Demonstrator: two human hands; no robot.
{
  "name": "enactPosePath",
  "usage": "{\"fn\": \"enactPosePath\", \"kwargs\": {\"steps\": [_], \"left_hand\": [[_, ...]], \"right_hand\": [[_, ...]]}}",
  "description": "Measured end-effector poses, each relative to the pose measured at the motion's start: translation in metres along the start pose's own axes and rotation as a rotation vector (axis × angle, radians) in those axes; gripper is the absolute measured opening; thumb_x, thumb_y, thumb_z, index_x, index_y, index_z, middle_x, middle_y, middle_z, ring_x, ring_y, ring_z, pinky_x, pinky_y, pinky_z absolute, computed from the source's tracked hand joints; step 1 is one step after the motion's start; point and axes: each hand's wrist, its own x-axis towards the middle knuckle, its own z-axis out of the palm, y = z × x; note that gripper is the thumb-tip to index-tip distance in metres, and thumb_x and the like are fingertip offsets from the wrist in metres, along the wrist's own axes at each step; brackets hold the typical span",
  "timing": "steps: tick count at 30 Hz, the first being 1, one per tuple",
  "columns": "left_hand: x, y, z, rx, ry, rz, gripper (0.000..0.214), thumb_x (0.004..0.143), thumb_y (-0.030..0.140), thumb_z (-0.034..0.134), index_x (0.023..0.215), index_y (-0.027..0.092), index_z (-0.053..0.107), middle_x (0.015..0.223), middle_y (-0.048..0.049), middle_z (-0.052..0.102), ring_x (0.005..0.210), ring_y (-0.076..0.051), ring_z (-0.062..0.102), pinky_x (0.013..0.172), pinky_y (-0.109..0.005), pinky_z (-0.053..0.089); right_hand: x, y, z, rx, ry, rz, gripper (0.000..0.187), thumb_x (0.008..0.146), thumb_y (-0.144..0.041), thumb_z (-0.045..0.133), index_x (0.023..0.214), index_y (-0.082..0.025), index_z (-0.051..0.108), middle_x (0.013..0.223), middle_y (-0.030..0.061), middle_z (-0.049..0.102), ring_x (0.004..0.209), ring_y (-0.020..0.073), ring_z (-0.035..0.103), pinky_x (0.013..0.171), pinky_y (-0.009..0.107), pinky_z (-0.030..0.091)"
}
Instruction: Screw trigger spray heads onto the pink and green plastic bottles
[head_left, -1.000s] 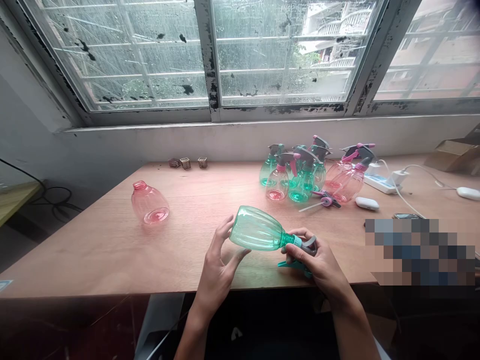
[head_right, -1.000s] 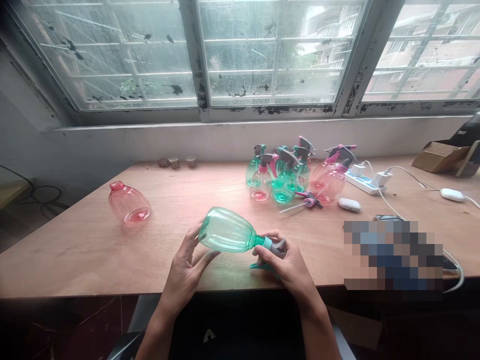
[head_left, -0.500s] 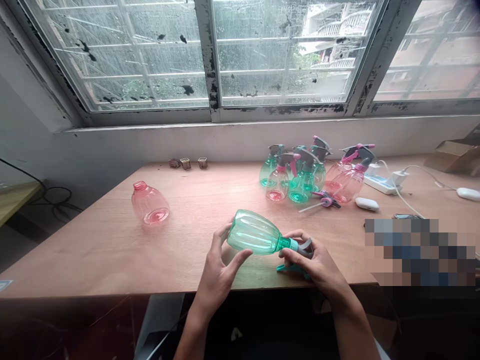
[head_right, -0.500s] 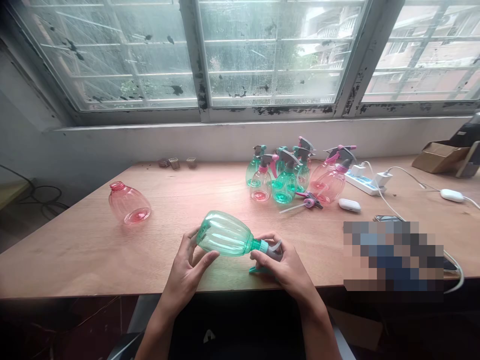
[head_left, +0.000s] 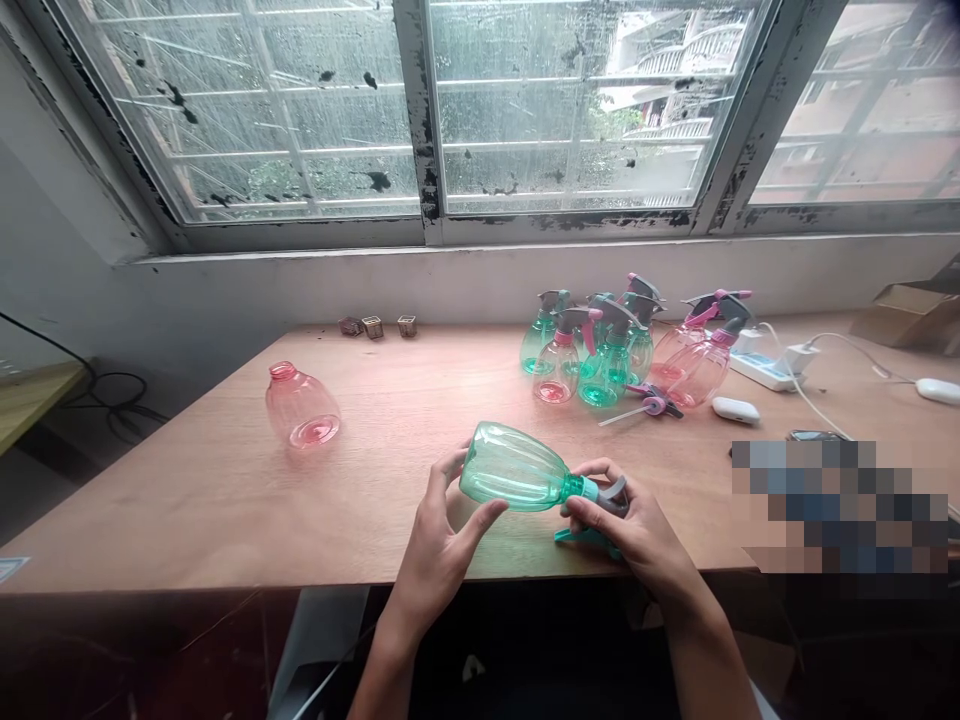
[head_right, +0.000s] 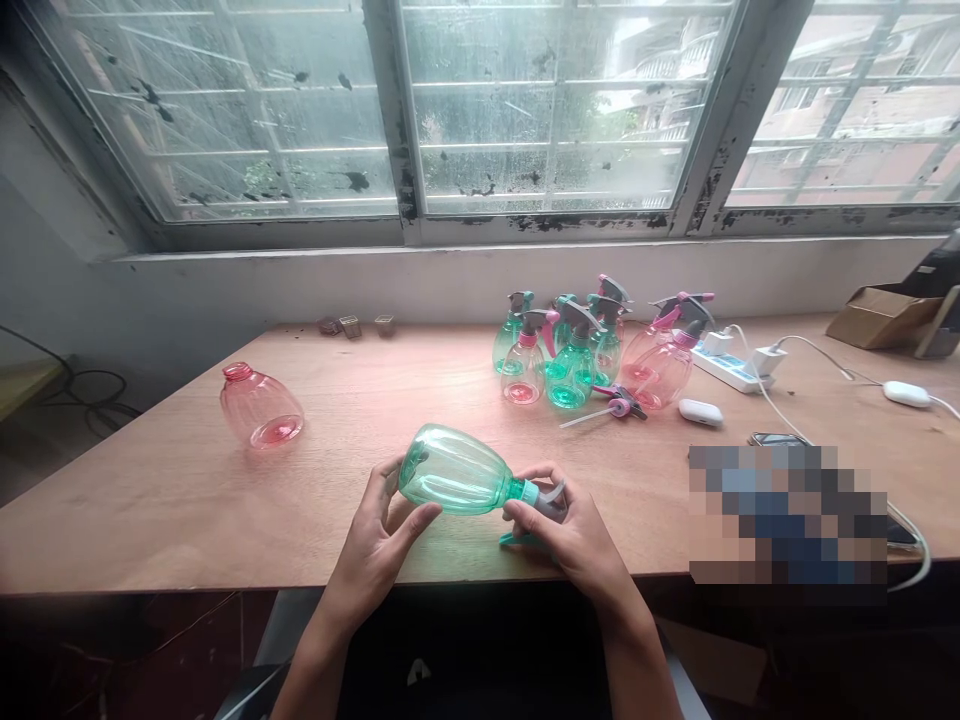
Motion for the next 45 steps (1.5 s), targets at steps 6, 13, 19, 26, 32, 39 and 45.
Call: {"fn": "enactPosePath", "kwargs": {"steps": [6, 13, 19, 26, 32, 39, 45], "left_hand": [[0.0039, -0.0022, 0.0008, 0.07, 0.015, 0.096, 0.051, 0.093, 0.043, 0.072, 0.139, 0.035, 0.053, 0.16, -0.0047, 0.048, 0.149, -0.027, 0.044, 0.124, -0.046, 0.037], [0.0028, 0.0016, -0.0002, 0.107, 0.016, 0.134, 0.056, 0.091, 0.044, 0.074, 0.142, 0.038, 0.052, 0.153, -0.003, 0.054, 0.145, -0.027, 0.049, 0.121, -0.043, 0.039], [-0.0015, -0.0045, -0.0006, 0.006, 0.002, 0.023, 0.054, 0.091, 0.047, 0.073, 0.137, 0.03, 0.05, 0.145, -0.0092, 0.058, 0.142, -0.029, 0.053, 0.123, -0.049, 0.037], [0.0022, -0.0029, 0.0001, 0.003, 0.0, 0.049, 0.049, 0.094, 0.044, 0.07, 0.139, 0.031, 0.053, 0.158, -0.0085, 0.049, 0.15, -0.03, 0.044, 0.123, -0.048, 0.039], [0.0032, -0.0004, 0.0003, 0.087, -0.006, 0.106, 0.052, 0.096, 0.042, 0.067, 0.145, 0.037, 0.05, 0.152, -0.0037, 0.055, 0.146, -0.026, 0.049, 0.123, -0.046, 0.039], [0.0, 0.0017, 0.0006, 0.051, -0.014, 0.008, 0.062, 0.092, 0.048, 0.072, 0.146, 0.033, 0.045, 0.151, -0.0059, 0.055, 0.144, -0.027, 0.051, 0.123, -0.046, 0.038], [0.0008, -0.001, -0.0001, 0.046, -0.008, 0.023, 0.06, 0.093, 0.047, 0.071, 0.146, 0.033, 0.047, 0.149, -0.006, 0.056, 0.143, -0.028, 0.052, 0.122, -0.046, 0.039]], "right_hand": [[0.0024, 0.005, -0.0047, 0.001, 0.03, -0.052, 0.045, 0.087, -0.045, 0.084, 0.114, -0.02, 0.058, 0.075, -0.0001, 0.073, 0.073, 0.0159, 0.069, 0.072, 0.027, 0.059], [0.0027, 0.0065, -0.0047, -0.006, 0.021, -0.055, 0.046, 0.086, -0.045, 0.084, 0.115, -0.021, 0.058, 0.077, -0.0002, 0.074, 0.073, 0.0154, 0.07, 0.072, 0.026, 0.059], [0.0014, 0.0023, 0.0002, -0.027, 0.001, -0.038, 0.045, 0.081, -0.043, 0.088, 0.109, -0.021, 0.06, 0.079, -0.0017, 0.072, 0.07, 0.0149, 0.068, 0.071, 0.03, 0.064], [-0.0006, 0.0021, -0.0016, -0.01, -0.004, -0.022, 0.046, 0.084, -0.046, 0.086, 0.113, -0.021, 0.059, 0.078, 0.0, 0.074, 0.072, 0.0157, 0.068, 0.071, 0.029, 0.062], [0.0004, 0.0038, -0.0057, -0.016, -0.017, -0.067, 0.04, 0.091, -0.045, 0.08, 0.115, -0.021, 0.058, 0.073, -0.0003, 0.074, 0.077, 0.0166, 0.071, 0.077, 0.027, 0.058], [-0.0007, 0.0004, -0.0004, 0.006, -0.041, -0.022, 0.043, 0.087, -0.044, 0.084, 0.113, -0.021, 0.058, 0.081, 0.001, 0.076, 0.074, 0.0164, 0.069, 0.075, 0.032, 0.063], [-0.0008, -0.0011, 0.0, 0.007, -0.041, -0.016, 0.043, 0.087, -0.044, 0.083, 0.113, -0.02, 0.058, 0.08, 0.0007, 0.076, 0.074, 0.0158, 0.069, 0.074, 0.03, 0.063]]}}
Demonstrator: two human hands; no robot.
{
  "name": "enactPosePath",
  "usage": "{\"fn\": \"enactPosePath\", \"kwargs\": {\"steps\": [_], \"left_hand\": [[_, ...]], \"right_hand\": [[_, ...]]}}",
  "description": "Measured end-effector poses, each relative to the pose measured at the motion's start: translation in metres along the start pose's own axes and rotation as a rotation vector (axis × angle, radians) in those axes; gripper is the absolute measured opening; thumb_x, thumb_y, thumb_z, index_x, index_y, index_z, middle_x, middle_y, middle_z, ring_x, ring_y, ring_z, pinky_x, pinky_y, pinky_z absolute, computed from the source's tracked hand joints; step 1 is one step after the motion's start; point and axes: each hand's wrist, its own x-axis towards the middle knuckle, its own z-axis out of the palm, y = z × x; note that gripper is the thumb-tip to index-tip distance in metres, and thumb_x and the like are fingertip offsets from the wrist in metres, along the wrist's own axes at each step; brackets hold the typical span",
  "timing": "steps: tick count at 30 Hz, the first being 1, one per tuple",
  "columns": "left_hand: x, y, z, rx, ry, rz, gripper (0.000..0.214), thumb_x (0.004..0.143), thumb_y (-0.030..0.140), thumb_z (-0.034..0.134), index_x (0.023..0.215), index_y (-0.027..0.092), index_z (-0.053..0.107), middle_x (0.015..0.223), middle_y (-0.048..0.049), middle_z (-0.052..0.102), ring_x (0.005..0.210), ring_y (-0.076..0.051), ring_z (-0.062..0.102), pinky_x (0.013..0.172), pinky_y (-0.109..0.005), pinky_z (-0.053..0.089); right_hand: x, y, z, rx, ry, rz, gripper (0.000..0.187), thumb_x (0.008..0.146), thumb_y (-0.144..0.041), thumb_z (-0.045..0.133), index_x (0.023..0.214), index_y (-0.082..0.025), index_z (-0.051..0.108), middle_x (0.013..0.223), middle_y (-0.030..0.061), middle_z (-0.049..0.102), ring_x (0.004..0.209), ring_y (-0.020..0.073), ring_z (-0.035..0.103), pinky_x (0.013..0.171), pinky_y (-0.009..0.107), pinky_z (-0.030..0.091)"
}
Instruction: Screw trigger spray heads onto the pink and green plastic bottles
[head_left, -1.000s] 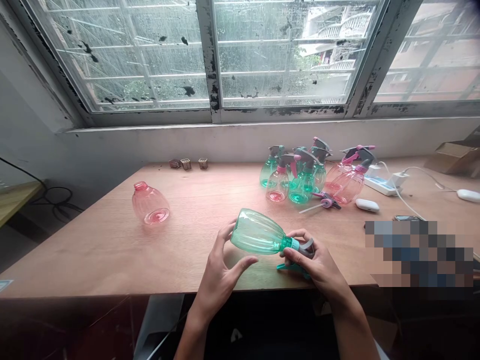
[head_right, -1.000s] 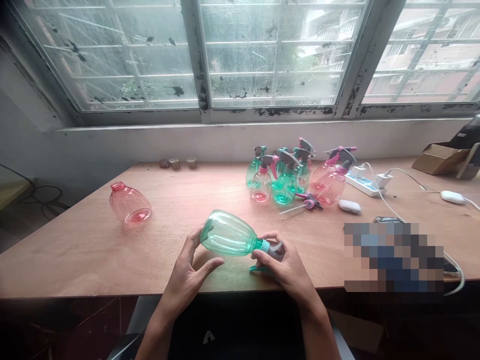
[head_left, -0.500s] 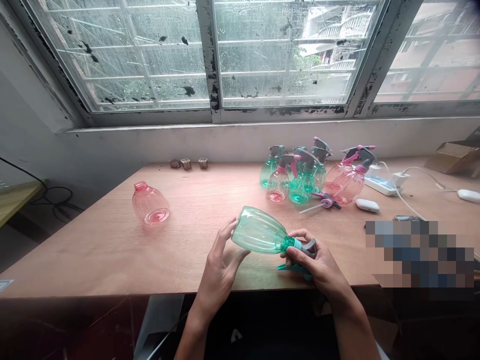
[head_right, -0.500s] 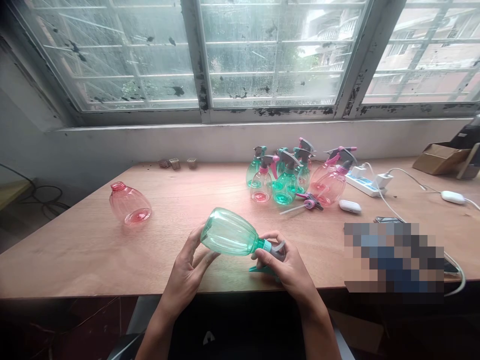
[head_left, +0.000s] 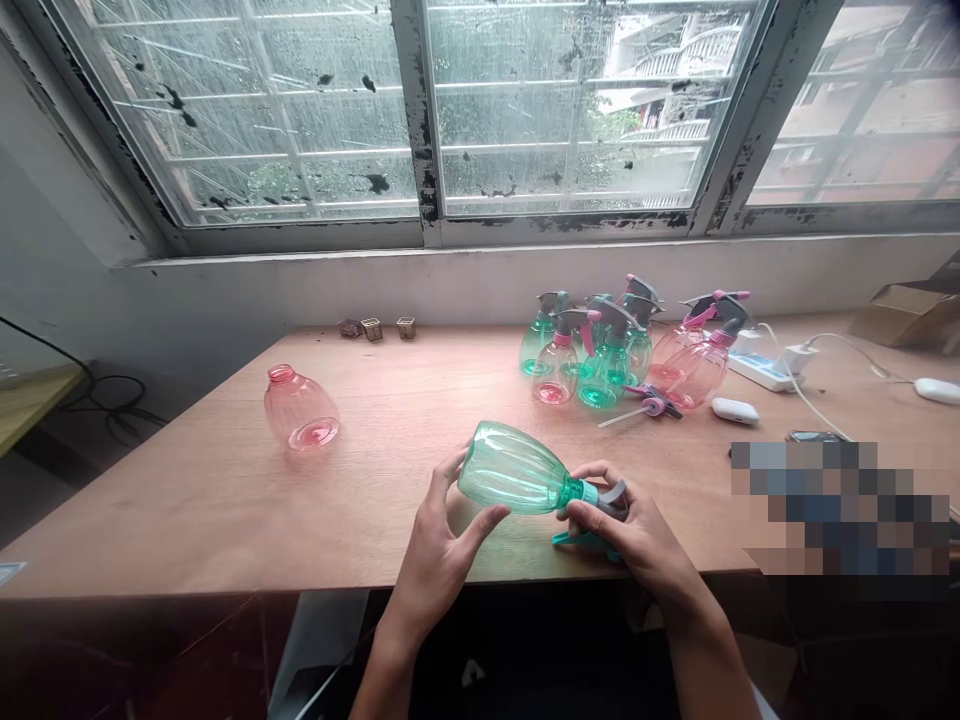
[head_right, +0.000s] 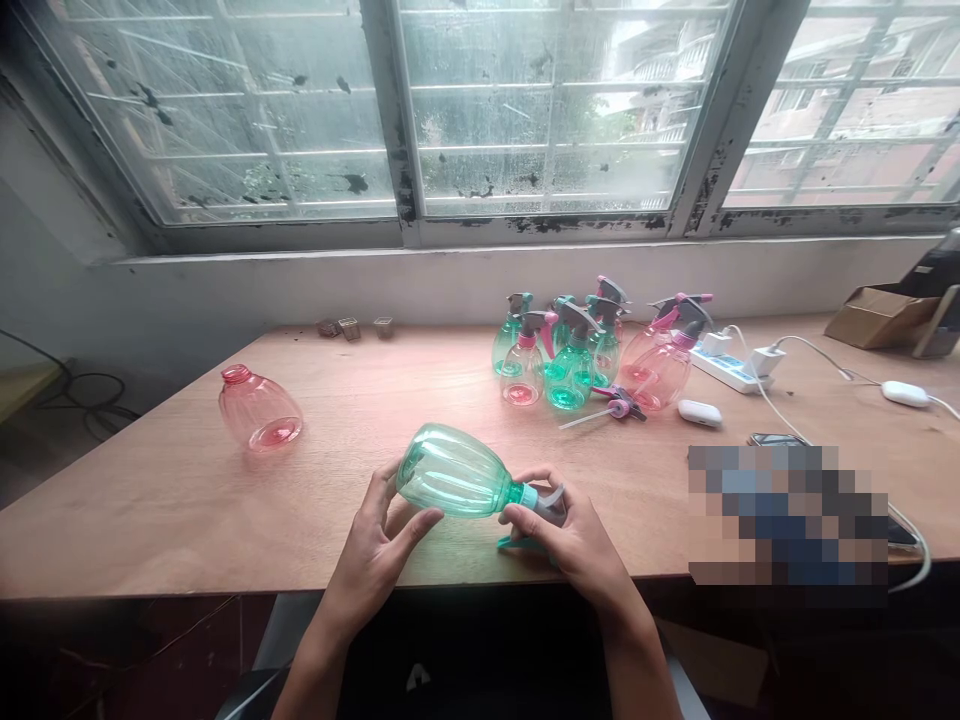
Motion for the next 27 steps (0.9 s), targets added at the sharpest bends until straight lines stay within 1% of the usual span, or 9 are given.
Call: {"fn": "enactPosePath", "kwargs": {"steps": [4, 7, 11, 14, 17, 20, 23, 27], "left_hand": [[0.0022, 0.0007, -0.0009, 0.049, -0.007, 0.066, 0.06, 0.095, 0.044, 0.069, 0.15, 0.036, 0.047, 0.153, -0.0045, 0.055, 0.148, -0.028, 0.046, 0.125, -0.047, 0.036], [0.0027, 0.0028, -0.0013, 0.043, -0.03, 0.071, 0.06, 0.096, 0.042, 0.067, 0.152, 0.038, 0.046, 0.156, -0.0041, 0.053, 0.149, -0.028, 0.045, 0.125, -0.047, 0.037], [0.0009, 0.0053, -0.0023, 0.026, -0.037, 0.041, 0.062, 0.094, 0.042, 0.071, 0.151, 0.036, 0.046, 0.154, -0.0044, 0.054, 0.148, -0.028, 0.047, 0.126, -0.048, 0.035], [-0.0005, 0.0057, -0.003, -0.018, -0.047, 0.004, 0.067, 0.091, 0.045, 0.074, 0.15, 0.033, 0.046, 0.153, -0.006, 0.055, 0.147, -0.029, 0.048, 0.124, -0.047, 0.038], [-0.0011, 0.0049, -0.0025, -0.072, -0.057, -0.048, 0.062, 0.093, 0.047, 0.07, 0.147, 0.03, 0.046, 0.153, -0.0089, 0.056, 0.145, -0.031, 0.051, 0.12, -0.048, 0.043], [-0.0008, 0.0039, -0.0014, -0.101, -0.054, -0.072, 0.053, 0.097, 0.046, 0.065, 0.144, 0.029, 0.048, 0.151, -0.009, 0.058, 0.143, -0.03, 0.053, 0.118, -0.047, 0.045], [0.0008, 0.0029, -0.0011, -0.073, -0.058, -0.036, 0.049, 0.098, 0.044, 0.063, 0.144, 0.03, 0.051, 0.154, -0.008, 0.055, 0.146, -0.03, 0.051, 0.119, -0.046, 0.045], [0.0035, 0.0009, -0.0015, -0.001, -0.065, 0.034, 0.05, 0.097, 0.042, 0.065, 0.144, 0.032, 0.053, 0.158, -0.0067, 0.05, 0.15, -0.03, 0.045, 0.121, -0.046, 0.044]], "right_hand": [[0.0005, 0.0, -0.0016, -0.015, 0.006, -0.012, 0.043, 0.089, -0.046, 0.082, 0.114, -0.021, 0.057, 0.077, -0.0001, 0.075, 0.075, 0.0164, 0.07, 0.073, 0.028, 0.06], [0.0009, 0.0002, -0.0017, -0.006, 0.015, -0.01, 0.043, 0.088, -0.046, 0.082, 0.114, -0.021, 0.057, 0.079, 0.0005, 0.076, 0.075, 0.0169, 0.071, 0.073, 0.028, 0.059], [0.001, 0.0012, -0.002, -0.01, 0.012, -0.016, 0.044, 0.088, -0.046, 0.082, 0.115, -0.021, 0.058, 0.08, 0.001, 0.077, 0.074, 0.0167, 0.07, 0.073, 0.028, 0.059], [0.0004, 0.0015, -0.0019, -0.02, 0.001, -0.017, 0.044, 0.088, -0.045, 0.082, 0.115, -0.021, 0.059, 0.081, 0.001, 0.076, 0.074, 0.0165, 0.07, 0.074, 0.029, 0.061], [-0.0006, 0.0004, -0.001, -0.024, 0.005, 0.003, 0.044, 0.086, -0.045, 0.084, 0.114, -0.022, 0.06, 0.08, 0.0007, 0.076, 0.074, 0.0172, 0.07, 0.073, 0.03, 0.062], [-0.0013, -0.0009, -0.0004, -0.017, 0.008, 0.003, 0.044, 0.086, -0.045, 0.084, 0.113, -0.022, 0.06, 0.079, -0.0001, 0.075, 0.074, 0.0174, 0.07, 0.074, 0.031, 0.063], [-0.0012, -0.0011, -0.0011, -0.017, 0.002, -0.008, 0.042, 0.087, -0.045, 0.083, 0.113, -0.022, 0.059, 0.08, 0.0004, 0.075, 0.074, 0.0171, 0.069, 0.074, 0.031, 0.062], [-0.0004, -0.0001, -0.0025, -0.016, 0.02, -0.018, 0.043, 0.089, -0.046, 0.081, 0.116, -0.021, 0.057, 0.076, 0.0006, 0.074, 0.074, 0.0175, 0.069, 0.074, 0.03, 0.061]]}}
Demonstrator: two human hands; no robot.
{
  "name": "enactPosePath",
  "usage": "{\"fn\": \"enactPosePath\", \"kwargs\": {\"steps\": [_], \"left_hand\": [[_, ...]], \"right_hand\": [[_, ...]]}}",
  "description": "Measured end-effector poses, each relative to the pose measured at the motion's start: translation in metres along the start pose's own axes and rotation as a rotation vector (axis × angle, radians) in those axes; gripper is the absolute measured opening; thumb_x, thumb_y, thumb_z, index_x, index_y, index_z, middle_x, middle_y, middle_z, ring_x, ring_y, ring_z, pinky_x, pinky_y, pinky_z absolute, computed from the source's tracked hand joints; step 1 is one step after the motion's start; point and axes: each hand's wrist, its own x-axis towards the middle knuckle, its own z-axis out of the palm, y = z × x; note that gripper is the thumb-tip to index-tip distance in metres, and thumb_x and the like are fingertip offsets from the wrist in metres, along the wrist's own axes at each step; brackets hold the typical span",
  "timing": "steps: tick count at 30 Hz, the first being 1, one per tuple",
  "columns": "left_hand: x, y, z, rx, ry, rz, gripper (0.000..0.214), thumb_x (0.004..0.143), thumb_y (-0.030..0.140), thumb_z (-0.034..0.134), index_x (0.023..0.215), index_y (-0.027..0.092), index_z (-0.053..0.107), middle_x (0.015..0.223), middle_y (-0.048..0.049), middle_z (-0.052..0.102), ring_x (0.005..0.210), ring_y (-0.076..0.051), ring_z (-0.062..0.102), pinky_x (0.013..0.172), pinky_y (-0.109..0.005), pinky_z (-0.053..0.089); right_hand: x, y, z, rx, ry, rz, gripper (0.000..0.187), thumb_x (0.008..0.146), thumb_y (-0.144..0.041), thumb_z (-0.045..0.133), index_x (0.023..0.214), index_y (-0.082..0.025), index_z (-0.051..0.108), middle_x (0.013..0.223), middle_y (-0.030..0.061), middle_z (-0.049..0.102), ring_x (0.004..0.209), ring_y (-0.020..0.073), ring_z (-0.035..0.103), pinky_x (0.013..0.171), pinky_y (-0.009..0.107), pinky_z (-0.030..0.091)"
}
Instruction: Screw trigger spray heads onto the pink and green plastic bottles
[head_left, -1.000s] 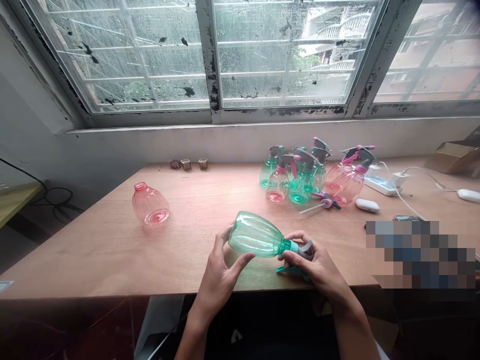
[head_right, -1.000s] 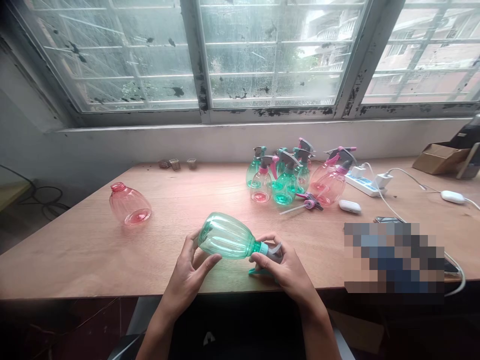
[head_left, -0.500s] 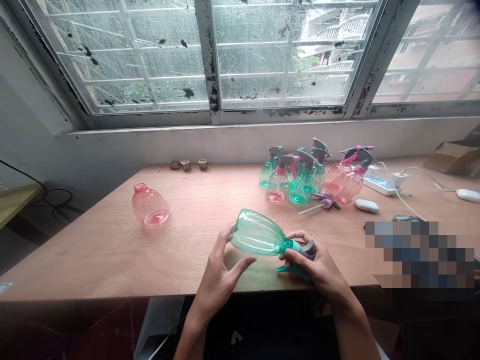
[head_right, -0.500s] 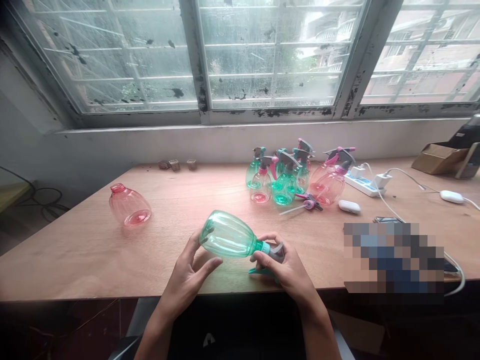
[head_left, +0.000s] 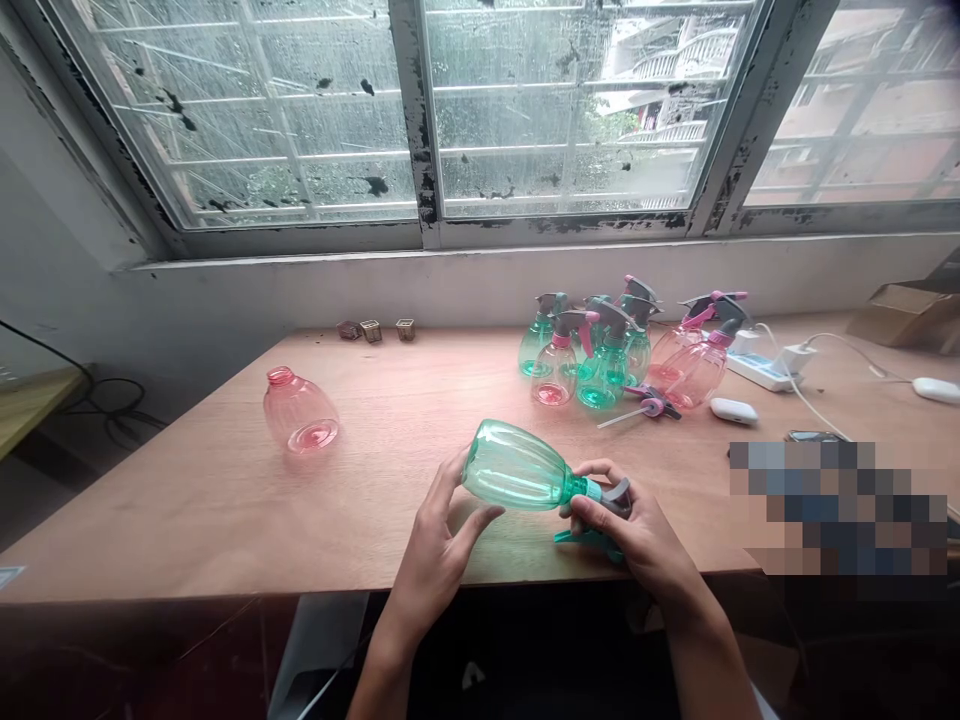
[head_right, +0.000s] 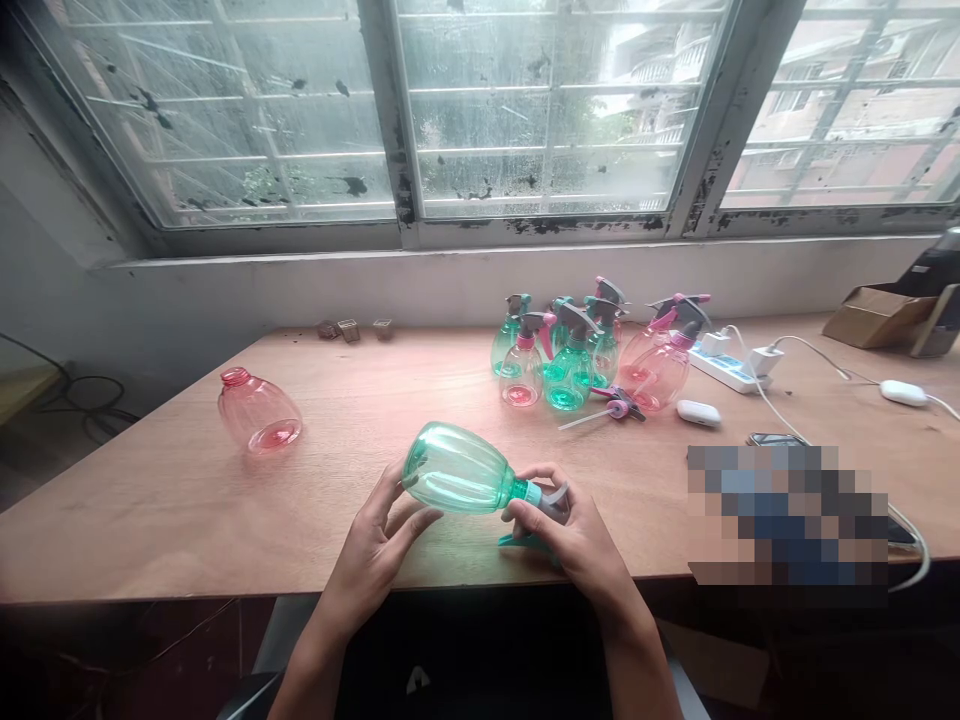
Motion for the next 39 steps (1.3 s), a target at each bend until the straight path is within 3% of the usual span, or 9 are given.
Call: {"fn": "enactPosePath", "kwargs": {"steps": [9, 16, 24, 28, 39], "left_hand": [[-0.001, 0.006, 0.001, 0.031, 0.015, -0.003, 0.061, 0.092, 0.041, 0.074, 0.147, 0.033, 0.048, 0.146, -0.0065, 0.06, 0.14, -0.028, 0.055, 0.12, -0.047, 0.043], [-0.002, 0.005, 0.001, -0.073, 0.008, -0.059, 0.053, 0.096, 0.042, 0.068, 0.144, 0.03, 0.05, 0.15, -0.0081, 0.058, 0.141, -0.03, 0.056, 0.117, -0.047, 0.047], [0.0, -0.004, 0.002, 0.039, 0.055, 0.026, 0.057, 0.095, 0.04, 0.069, 0.148, 0.036, 0.048, 0.152, -0.0043, 0.056, 0.145, -0.027, 0.051, 0.122, -0.046, 0.041], [-0.001, -0.001, 0.002, 0.069, 0.059, 0.008, 0.065, 0.09, 0.043, 0.075, 0.147, 0.035, 0.047, 0.15, -0.0043, 0.057, 0.144, -0.028, 0.051, 0.123, -0.047, 0.039], [-0.003, -0.002, 0.002, 0.034, 0.034, -0.053, 0.066, 0.089, 0.047, 0.075, 0.146, 0.034, 0.044, 0.151, -0.006, 0.055, 0.145, -0.03, 0.051, 0.123, -0.05, 0.039]], "right_hand": [[0.001, 0.001, 0.001, 0.035, -0.026, 0.005, 0.043, 0.088, -0.044, 0.083, 0.114, -0.021, 0.058, 0.08, 0.0003, 0.074, 0.072, 0.0166, 0.067, 0.073, 0.033, 0.063], [0.0, 0.001, 0.002, 0.033, -0.021, 0.019, 0.044, 0.086, -0.044, 0.084, 0.113, -0.021, 0.058, 0.079, 0.0, 0.074, 0.072, 0.0166, 0.068, 0.074, 0.033, 0.063], [0.0, 0.001, 0.001, 0.027, -0.014, 0.007, 0.044, 0.087, -0.045, 0.083, 0.115, -0.022, 0.057, 0.08, 0.0008, 0.075, 0.073, 0.018, 0.068, 0.074, 0.034, 0.063], [0.0, 0.002, 0.001, 0.03, -0.019, 0.009, 0.044, 0.087, -0.044, 0.083, 0.115, -0.022, 0.058, 0.078, 0.0, 0.074, 0.074, 0.0171, 0.068, 0.075, 0.033, 0.063], [0.0, 0.001, 0.002, 0.042, -0.027, 0.012, 0.041, 0.088, -0.043, 0.083, 0.114, -0.022, 0.059, 0.079, -0.001, 0.074, 0.074, 0.0153, 0.067, 0.076, 0.031, 0.064]]}}
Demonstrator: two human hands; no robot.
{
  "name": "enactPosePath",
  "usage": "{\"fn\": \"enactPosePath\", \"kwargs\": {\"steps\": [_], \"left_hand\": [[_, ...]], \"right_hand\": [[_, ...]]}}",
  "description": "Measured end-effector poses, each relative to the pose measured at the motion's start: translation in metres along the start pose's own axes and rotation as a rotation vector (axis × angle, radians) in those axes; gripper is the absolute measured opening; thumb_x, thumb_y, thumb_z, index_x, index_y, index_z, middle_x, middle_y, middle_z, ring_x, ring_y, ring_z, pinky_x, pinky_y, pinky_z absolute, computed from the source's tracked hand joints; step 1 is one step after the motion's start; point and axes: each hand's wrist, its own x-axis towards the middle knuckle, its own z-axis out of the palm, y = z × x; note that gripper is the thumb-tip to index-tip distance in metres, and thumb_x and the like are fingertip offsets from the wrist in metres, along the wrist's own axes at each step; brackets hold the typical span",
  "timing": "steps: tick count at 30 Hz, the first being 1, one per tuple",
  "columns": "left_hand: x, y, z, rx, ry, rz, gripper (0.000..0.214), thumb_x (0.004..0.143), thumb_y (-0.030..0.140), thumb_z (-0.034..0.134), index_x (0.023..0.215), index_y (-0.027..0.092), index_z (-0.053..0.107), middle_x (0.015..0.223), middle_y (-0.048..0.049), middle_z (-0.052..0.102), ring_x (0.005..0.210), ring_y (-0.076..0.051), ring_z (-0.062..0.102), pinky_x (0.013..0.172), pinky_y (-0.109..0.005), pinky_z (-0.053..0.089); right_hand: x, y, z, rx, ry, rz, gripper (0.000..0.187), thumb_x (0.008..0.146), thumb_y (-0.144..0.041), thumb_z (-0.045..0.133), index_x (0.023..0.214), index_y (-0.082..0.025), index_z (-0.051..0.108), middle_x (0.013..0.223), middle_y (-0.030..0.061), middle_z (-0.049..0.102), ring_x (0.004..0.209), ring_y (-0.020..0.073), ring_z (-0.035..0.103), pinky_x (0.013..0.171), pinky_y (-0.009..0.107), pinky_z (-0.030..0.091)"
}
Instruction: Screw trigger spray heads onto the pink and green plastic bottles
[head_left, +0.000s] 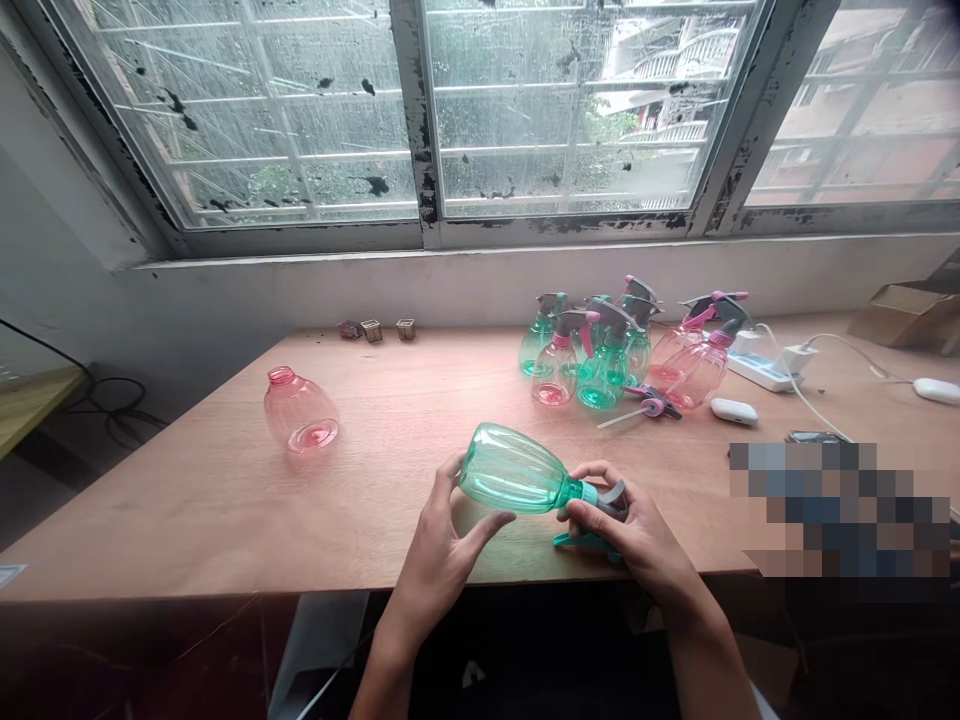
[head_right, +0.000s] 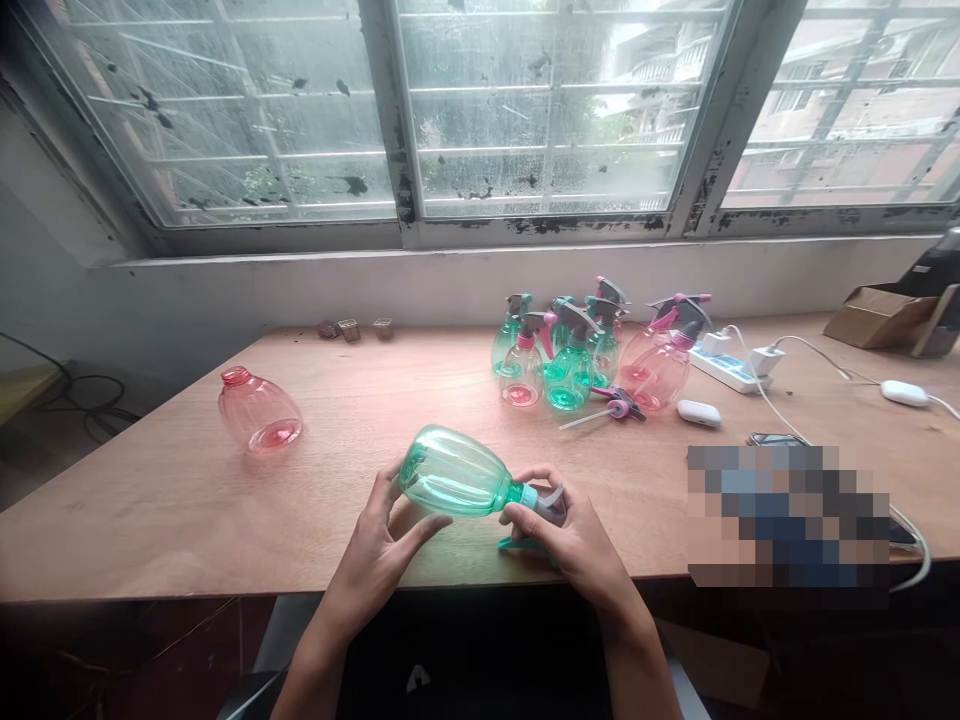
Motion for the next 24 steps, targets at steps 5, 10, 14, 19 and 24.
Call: {"fn": "enactPosePath", "kwargs": {"steps": [5, 10, 14, 19, 24], "left_hand": [[0.0019, -0.0008, 0.0005, 0.02, 0.02, 0.028, 0.067, 0.088, 0.047, 0.077, 0.146, 0.033, 0.045, 0.149, -0.006, 0.056, 0.144, -0.029, 0.05, 0.124, -0.049, 0.037], [0.0017, -0.0015, 0.0008, 0.033, 0.025, 0.037, 0.065, 0.088, 0.046, 0.077, 0.144, 0.035, 0.046, 0.147, -0.0039, 0.057, 0.142, -0.027, 0.052, 0.122, -0.048, 0.04], [-0.0007, -0.0007, 0.0003, 0.048, 0.011, 0.04, 0.065, 0.09, 0.045, 0.076, 0.145, 0.036, 0.044, 0.148, -0.0025, 0.056, 0.142, -0.026, 0.052, 0.122, -0.046, 0.041], [-0.0021, 0.0053, -0.0005, 0.02, -0.009, 0.007, 0.062, 0.093, 0.048, 0.071, 0.147, 0.035, 0.043, 0.15, -0.0048, 0.055, 0.143, -0.028, 0.051, 0.122, -0.049, 0.04], [-0.0014, 0.0073, -0.0005, -0.009, -0.027, -0.022, 0.061, 0.095, 0.048, 0.068, 0.148, 0.032, 0.042, 0.15, -0.0069, 0.056, 0.142, -0.029, 0.053, 0.122, -0.05, 0.041]], "right_hand": [[-0.0002, 0.0, -0.0002, 0.003, -0.007, -0.006, 0.04, 0.089, -0.041, 0.082, 0.114, -0.022, 0.058, 0.08, -0.001, 0.074, 0.073, 0.0141, 0.067, 0.075, 0.029, 0.064], [0.0002, 0.0008, -0.0003, 0.005, 0.003, 0.002, 0.043, 0.087, -0.042, 0.084, 0.114, -0.021, 0.058, 0.08, -0.0005, 0.074, 0.073, 0.0147, 0.067, 0.074, 0.029, 0.064], [-0.0002, 0.0001, 0.0004, 0.007, 0.01, 0.007, 0.044, 0.087, -0.044, 0.084, 0.114, -0.021, 0.058, 0.079, -0.0005, 0.074, 0.074, 0.0151, 0.067, 0.076, 0.03, 0.064], [-0.0001, -0.0009, 0.0012, 0.005, 0.016, 0.013, 0.044, 0.086, -0.044, 0.084, 0.113, -0.022, 0.058, 0.08, -0.0003, 0.074, 0.074, 0.0154, 0.067, 0.075, 0.03, 0.064], [0.0006, -0.0006, 0.0007, -0.026, 0.013, -0.002, 0.042, 0.088, -0.043, 0.083, 0.114, -0.021, 0.057, 0.08, 0.0001, 0.074, 0.073, 0.0153, 0.067, 0.076, 0.032, 0.064]]}}
